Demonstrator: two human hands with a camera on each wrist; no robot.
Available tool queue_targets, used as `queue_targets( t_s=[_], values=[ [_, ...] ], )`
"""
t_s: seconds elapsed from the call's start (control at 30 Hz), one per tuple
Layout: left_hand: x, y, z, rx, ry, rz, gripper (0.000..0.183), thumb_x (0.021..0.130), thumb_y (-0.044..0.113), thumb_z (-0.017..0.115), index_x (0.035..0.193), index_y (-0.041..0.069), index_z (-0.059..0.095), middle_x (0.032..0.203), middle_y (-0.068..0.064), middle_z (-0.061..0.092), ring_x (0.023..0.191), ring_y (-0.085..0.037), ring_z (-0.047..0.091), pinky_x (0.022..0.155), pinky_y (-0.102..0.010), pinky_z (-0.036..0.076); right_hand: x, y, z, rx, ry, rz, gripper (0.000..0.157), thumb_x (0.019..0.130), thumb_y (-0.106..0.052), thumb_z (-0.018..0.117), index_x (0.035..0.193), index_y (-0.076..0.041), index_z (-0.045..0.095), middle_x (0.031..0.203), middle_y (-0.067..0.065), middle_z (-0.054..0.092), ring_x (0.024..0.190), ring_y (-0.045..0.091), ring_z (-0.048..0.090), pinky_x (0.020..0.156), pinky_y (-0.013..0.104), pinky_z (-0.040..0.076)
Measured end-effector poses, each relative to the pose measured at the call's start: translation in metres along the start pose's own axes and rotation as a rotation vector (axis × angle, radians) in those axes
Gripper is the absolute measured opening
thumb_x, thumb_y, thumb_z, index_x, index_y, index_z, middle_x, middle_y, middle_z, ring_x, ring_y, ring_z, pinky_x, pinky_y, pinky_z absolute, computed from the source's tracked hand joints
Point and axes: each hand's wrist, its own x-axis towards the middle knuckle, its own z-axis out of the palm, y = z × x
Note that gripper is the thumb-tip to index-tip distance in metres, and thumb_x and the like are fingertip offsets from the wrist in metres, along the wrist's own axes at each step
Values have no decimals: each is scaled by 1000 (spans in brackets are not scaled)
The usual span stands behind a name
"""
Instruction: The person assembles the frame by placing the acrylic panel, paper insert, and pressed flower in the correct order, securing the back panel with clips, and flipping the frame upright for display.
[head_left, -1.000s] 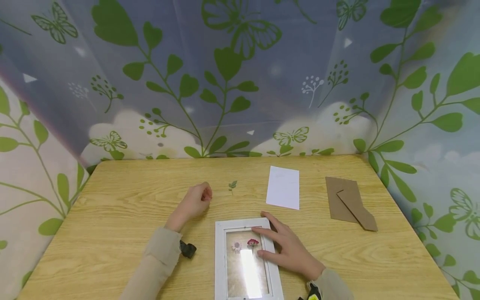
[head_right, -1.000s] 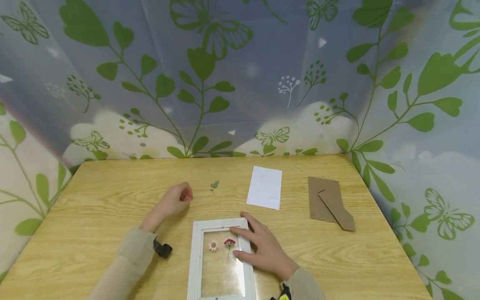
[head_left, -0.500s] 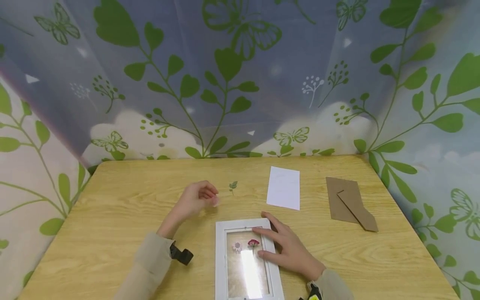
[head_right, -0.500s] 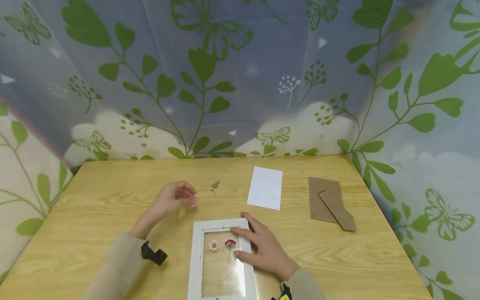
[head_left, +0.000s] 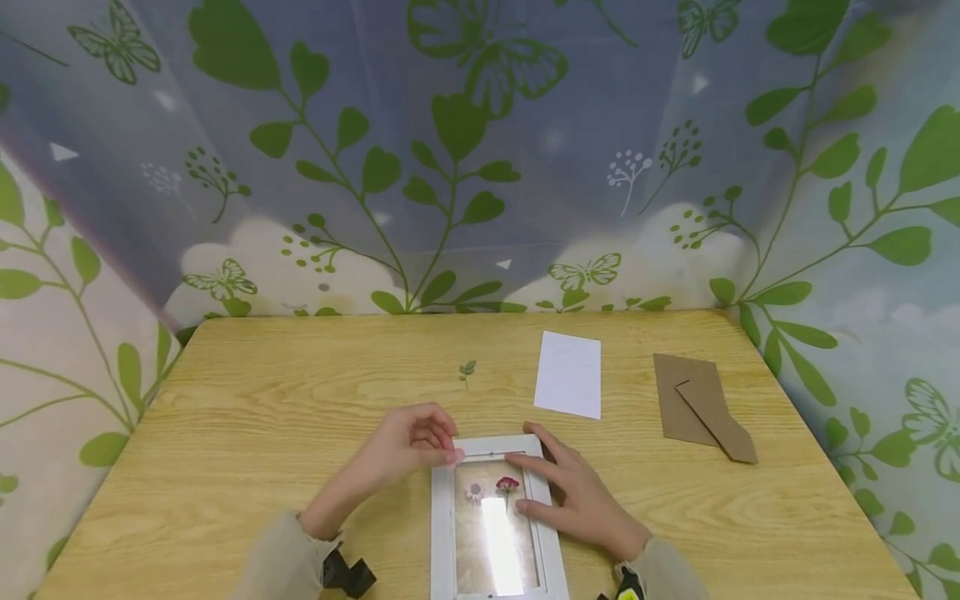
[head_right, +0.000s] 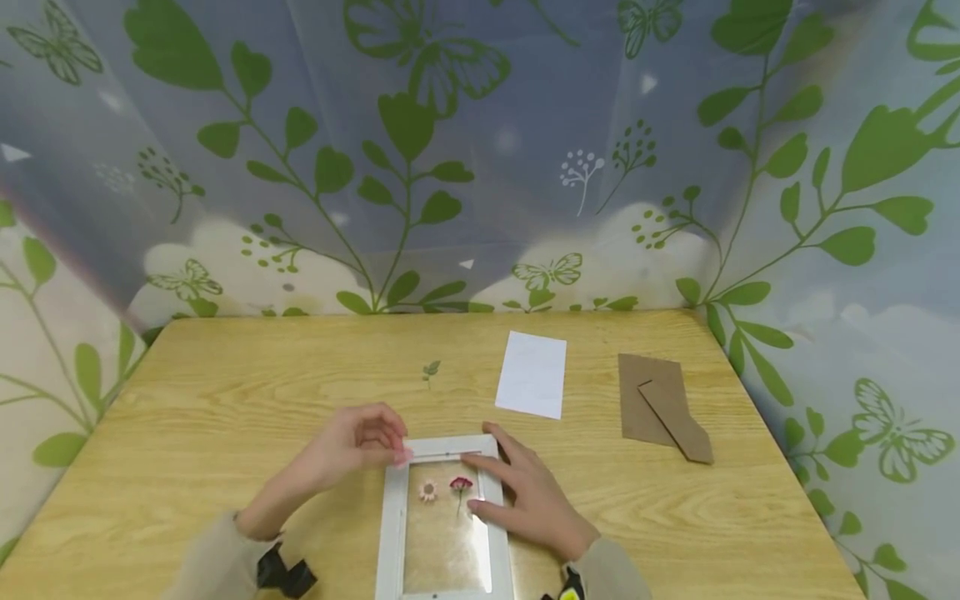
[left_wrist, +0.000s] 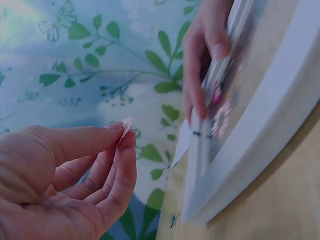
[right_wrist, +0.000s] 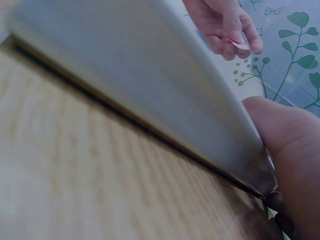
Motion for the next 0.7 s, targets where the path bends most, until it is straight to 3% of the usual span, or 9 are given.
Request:
queue_targets(
  t_s=[0.17, 0.37, 0.53, 0.7],
  values=[
    [-16, -2, 19, 47, -74, -15, 23, 80, -4, 78, 100, -4, 65, 84, -6, 65, 76, -16, 63, 70, -25, 55, 1, 0, 1, -16, 5, -6, 54, 90, -46, 69, 141, -32, 56, 160, 10, 30, 138, 38, 39, 99, 65, 38],
    [-27, -7, 46, 169, -170, 30, 23, 80, -3, 78, 96, 5, 65, 76, 1, 66, 69, -6, 60, 65, -24, 53, 0, 0, 0, -10, 10, -9, 54, 90, -45, 70, 141, -31, 57, 160, 11, 30, 137, 38, 40, 99, 65, 38],
    [-31, -13, 61, 253, -191, 80, 24, 79, -7, 77, 95, 6, 64, 72, 6, 62, 64, 1, 55, 62, -20, 50, 0, -1, 0, -16, 15, -18, 54, 89, -44, 71, 140, -31, 57, 159, 11, 32, 137, 38, 40, 99, 64, 38],
    [-33, -13, 66, 322, -200, 94, 25, 79, 0, 79, 97, 9, 64, 72, 9, 62, 65, 2, 55, 64, -19, 50, 1, -2, -1, -8, 10, -15, 54, 89, -44, 71, 140, -31, 57, 159, 12, 32, 137, 38, 40, 98, 65, 38]
  ],
)
